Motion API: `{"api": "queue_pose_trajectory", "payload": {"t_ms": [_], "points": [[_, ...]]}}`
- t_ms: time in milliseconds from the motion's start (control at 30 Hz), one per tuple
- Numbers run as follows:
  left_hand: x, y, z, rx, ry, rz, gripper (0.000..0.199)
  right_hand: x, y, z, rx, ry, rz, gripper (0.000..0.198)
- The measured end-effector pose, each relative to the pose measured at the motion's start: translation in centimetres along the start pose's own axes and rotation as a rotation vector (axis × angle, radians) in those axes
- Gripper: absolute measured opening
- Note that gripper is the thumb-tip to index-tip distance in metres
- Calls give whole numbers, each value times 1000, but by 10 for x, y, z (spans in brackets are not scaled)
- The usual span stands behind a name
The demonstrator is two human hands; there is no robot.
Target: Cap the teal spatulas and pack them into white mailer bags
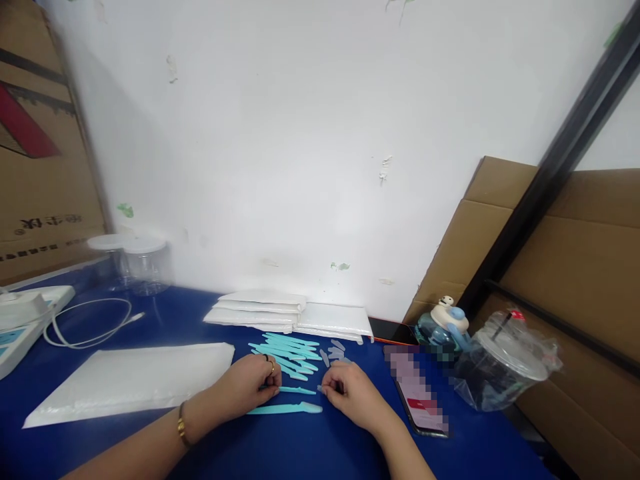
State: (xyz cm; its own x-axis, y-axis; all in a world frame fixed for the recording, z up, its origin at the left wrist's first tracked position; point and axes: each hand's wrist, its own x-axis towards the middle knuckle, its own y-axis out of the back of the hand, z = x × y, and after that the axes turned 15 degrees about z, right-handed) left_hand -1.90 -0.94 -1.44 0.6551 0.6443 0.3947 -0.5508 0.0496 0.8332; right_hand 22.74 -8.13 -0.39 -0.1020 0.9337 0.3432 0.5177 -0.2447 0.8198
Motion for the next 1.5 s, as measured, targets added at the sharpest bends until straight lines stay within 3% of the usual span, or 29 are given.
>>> {"api": "queue_pose_trajectory", "payload": {"t_ms": [400, 467, 633, 867, 1267, 1500], "points": [[0, -5, 7, -83, -32, -46, 10, -1, -9, -16, 132, 77, -41, 14], [1, -3, 5, -90, -25, -45, 10, 0, -3, -8, 148, 49, -22, 17], [7, 4, -11, 93, -6, 74, 13, 2, 18, 30, 14, -68, 172, 19], [10, 3, -20, 173, -66, 75, 11, -2, 19, 40, -96, -102, 65, 16], [10, -1, -17, 170, -133, 47, 25, -5, 11, 45, 108, -256, 17, 8], [11, -12, -8, 115, -145, 19, 21, 1, 0, 16, 172, -68, 20, 17]]}}
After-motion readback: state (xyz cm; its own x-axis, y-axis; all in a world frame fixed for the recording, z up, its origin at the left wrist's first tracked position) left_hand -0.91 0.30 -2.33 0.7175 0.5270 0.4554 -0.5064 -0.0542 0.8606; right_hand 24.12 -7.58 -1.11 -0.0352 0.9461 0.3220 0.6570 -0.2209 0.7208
